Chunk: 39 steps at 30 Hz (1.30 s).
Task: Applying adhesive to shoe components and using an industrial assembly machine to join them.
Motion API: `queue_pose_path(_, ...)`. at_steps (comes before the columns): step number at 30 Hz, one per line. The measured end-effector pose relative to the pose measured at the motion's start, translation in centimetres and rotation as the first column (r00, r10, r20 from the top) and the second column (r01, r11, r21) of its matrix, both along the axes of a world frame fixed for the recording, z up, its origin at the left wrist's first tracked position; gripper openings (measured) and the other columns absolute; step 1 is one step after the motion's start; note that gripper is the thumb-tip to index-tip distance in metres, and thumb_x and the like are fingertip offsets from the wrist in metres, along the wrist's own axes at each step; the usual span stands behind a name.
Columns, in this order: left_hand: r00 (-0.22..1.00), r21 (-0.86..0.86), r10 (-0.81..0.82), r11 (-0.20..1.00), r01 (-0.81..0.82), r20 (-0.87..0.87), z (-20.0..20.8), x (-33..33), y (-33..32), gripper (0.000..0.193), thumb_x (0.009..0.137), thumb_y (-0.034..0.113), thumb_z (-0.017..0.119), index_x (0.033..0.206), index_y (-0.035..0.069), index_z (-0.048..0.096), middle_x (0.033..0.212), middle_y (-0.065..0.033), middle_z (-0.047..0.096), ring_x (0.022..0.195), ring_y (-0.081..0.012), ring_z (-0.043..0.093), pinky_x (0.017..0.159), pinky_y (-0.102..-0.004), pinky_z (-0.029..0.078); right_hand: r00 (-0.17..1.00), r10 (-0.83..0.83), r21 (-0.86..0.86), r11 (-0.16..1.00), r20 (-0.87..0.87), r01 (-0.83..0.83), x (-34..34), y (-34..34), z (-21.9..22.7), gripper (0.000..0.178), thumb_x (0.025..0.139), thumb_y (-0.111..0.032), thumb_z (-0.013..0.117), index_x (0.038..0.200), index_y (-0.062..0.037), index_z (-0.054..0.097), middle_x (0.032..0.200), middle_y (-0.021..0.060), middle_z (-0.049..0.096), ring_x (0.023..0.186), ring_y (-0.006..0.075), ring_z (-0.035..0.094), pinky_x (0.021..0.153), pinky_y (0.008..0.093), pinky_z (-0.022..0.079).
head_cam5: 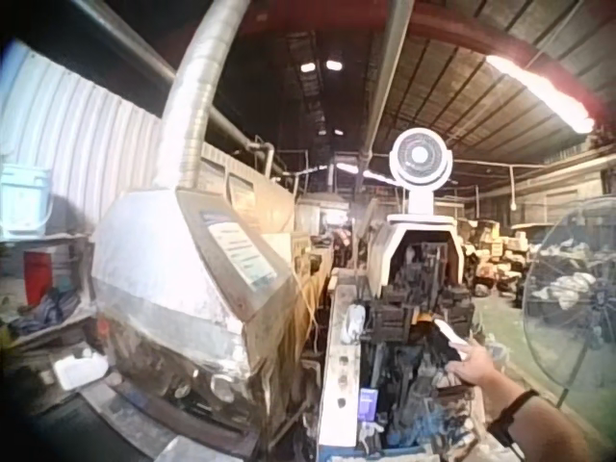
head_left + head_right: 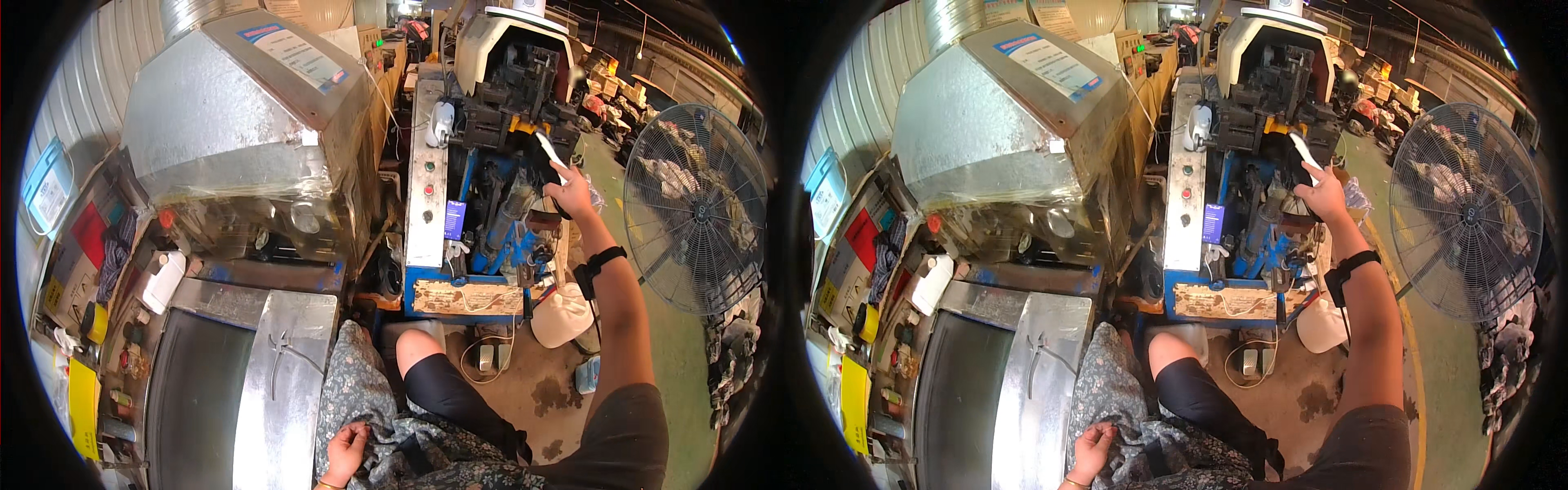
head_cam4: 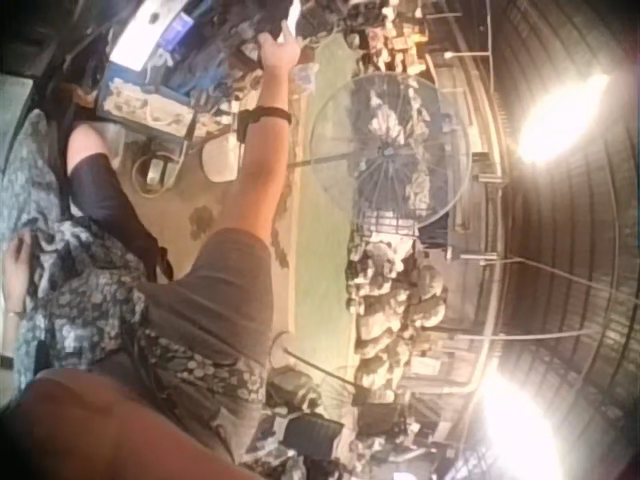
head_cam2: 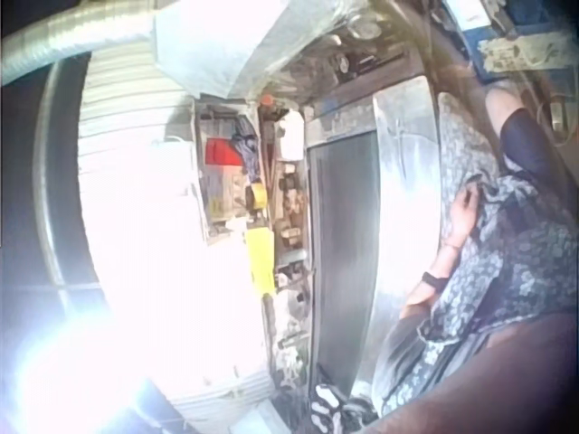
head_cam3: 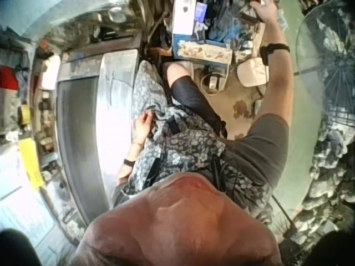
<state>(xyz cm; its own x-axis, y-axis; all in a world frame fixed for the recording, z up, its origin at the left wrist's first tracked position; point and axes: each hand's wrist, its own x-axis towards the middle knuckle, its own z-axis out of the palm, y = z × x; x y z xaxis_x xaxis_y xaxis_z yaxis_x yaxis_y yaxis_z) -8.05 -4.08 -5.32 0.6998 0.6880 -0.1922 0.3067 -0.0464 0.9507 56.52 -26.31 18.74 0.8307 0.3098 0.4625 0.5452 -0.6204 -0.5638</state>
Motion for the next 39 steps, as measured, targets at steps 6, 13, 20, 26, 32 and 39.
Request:
queue_pose_path(6,1.000,-0.117,0.016,0.993,-0.013,0.022,1.1,0.5,-0.3,0.018,0.098,0.013,0.066,0.109,-0.002,0.070,0.103,-0.0050,0.072,0.097,-0.0101,0.064,0.090,-0.0271,0.050,0.987,-0.044,-0.278,0.961,-0.153,0.000,-1.6,2.1,1.4,0.070,0.070,-0.032,0.079,0.138,-0.0256,0.062,0.133,0.0304,0.054,0.117,0.0414,0.061,0.102,0.0434,0.048)
queue_pose_path(13,0.999,-0.034,0.037,0.999,-0.037,0.011,2.4,0.7,-0.8,0.024,0.103,0.027,0.060,0.106,0.007,0.072,0.064,0.0027,0.060,0.051,-0.0052,0.049,0.047,-0.0252,0.039,0.945,-0.232,-0.263,0.920,0.232,0.291,-4.7,4.1,-3.7,0.064,0.082,-0.039,0.072,0.144,-0.0334,0.055,0.156,0.0270,0.033,0.128,0.0512,0.045,0.104,0.0510,0.046)
queue_pose_path(20,0.997,-0.123,0.037,0.992,-0.028,0.075,2.3,0.8,-1.1,0.024,0.103,0.026,0.060,0.109,0.006,0.072,0.069,0.0010,0.064,0.057,-0.0045,0.050,0.051,-0.0237,0.041,0.960,-0.235,-0.217,0.940,0.153,0.264,-4.7,3.8,-3.3,0.063,0.083,-0.037,0.071,0.143,-0.0329,0.056,0.155,0.0271,0.036,0.122,0.0480,0.049,0.102,0.0493,0.048)
queue_pose_path(26,0.998,-0.025,-0.012,1.000,0.010,-0.064,2.6,1.4,-0.6,0.027,0.104,0.026,0.057,0.098,0.004,0.072,0.071,-0.0041,0.066,0.060,-0.0122,0.057,0.056,-0.0311,0.046,0.960,-0.255,-0.228,0.934,0.113,0.274,-3.4,5.1,-2.0,0.065,0.081,-0.037,0.072,0.144,-0.0346,0.055,0.158,0.0276,0.031,0.125,0.0491,0.048,0.104,0.0492,0.047)
queue_pose_path(32,0.996,0.135,0.009,0.991,0.003,-0.085,0.5,1.5,0.2,0.028,0.103,0.025,0.056,0.095,0.003,0.072,0.073,-0.0057,0.069,0.063,-0.0135,0.060,0.059,-0.0310,0.047,0.961,-0.270,-0.258,0.925,0.063,0.277,0.9,6.9,-0.6,0.066,0.081,-0.039,0.073,0.144,-0.0339,0.054,0.158,0.0263,0.031,0.126,0.0479,0.049,0.106,0.0489,0.046)
queue_pose_path(39,0.968,0.345,0.095,0.938,-0.010,-0.231,-3.8,0.6,1.2,0.025,0.102,0.021,0.057,0.093,0.001,0.071,0.073,-0.0062,0.068,0.060,-0.0156,0.062,0.057,-0.0330,0.051,0.957,-0.286,-0.315,0.905,0.047,0.285,2.9,8.5,1.4,0.067,0.080,-0.039,0.073,0.144,-0.0342,0.054,0.157,0.0241,0.033,0.128,0.0440,0.049,0.103,0.0477,0.049)
